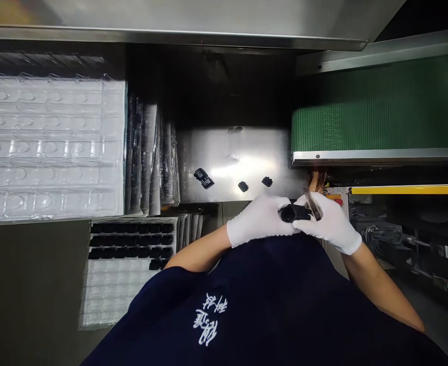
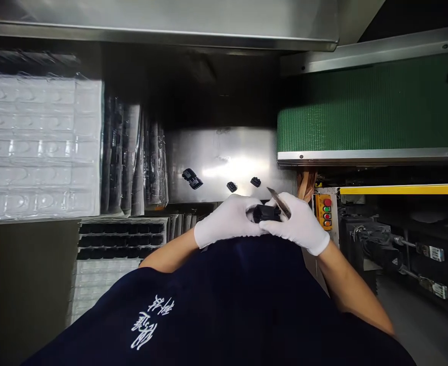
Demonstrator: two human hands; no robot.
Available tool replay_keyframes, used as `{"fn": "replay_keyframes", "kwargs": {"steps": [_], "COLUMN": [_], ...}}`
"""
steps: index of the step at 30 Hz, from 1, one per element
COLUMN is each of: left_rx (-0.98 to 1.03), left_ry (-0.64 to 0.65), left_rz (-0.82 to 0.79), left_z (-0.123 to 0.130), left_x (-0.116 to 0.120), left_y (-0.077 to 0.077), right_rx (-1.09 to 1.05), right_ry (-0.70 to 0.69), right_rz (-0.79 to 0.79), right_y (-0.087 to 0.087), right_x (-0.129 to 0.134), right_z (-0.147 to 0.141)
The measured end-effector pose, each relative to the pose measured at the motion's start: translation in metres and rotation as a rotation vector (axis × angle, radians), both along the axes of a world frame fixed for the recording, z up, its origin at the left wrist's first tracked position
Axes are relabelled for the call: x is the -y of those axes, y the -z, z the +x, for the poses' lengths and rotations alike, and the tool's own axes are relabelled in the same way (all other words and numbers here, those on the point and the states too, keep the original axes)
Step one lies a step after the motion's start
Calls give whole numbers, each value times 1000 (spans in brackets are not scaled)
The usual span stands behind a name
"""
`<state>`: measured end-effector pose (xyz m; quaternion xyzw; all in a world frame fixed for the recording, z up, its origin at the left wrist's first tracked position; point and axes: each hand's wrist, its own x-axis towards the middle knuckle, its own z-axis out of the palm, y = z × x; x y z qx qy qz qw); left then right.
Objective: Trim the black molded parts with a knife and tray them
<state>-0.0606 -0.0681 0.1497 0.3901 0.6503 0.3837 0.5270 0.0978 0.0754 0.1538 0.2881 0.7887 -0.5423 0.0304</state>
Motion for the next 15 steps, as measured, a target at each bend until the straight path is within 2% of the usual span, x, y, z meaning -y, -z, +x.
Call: {"fn": "replay_keyframes", "kwargs": {"steps": [2, 4, 7, 10, 12, 15], "left_rx": [-59, -77, -68, 15, 114, 268], "left_ry": [11, -6, -146, -256, -235, -186], "left_rz": [11, 12, 106, 337, 431, 454], "left_z": [-4, -5, -2, 8, 15, 19], "left_x": [5, 10, 14, 10, 4, -4], "left_y": [0, 0, 5, 15, 22, 29], "right_rx": [7, -6, -100, -180, -179, -178], "right_ry": [-45, -28, 123, 253, 280, 265], "right_rz": [-27, -71, -260, -502, -577, -560], "right_y": [1, 3, 9, 19, 26, 31], "right_x": [2, 4, 10, 20, 28, 33], "right_z": [-4, -5, -4, -3, -3, -1]}}
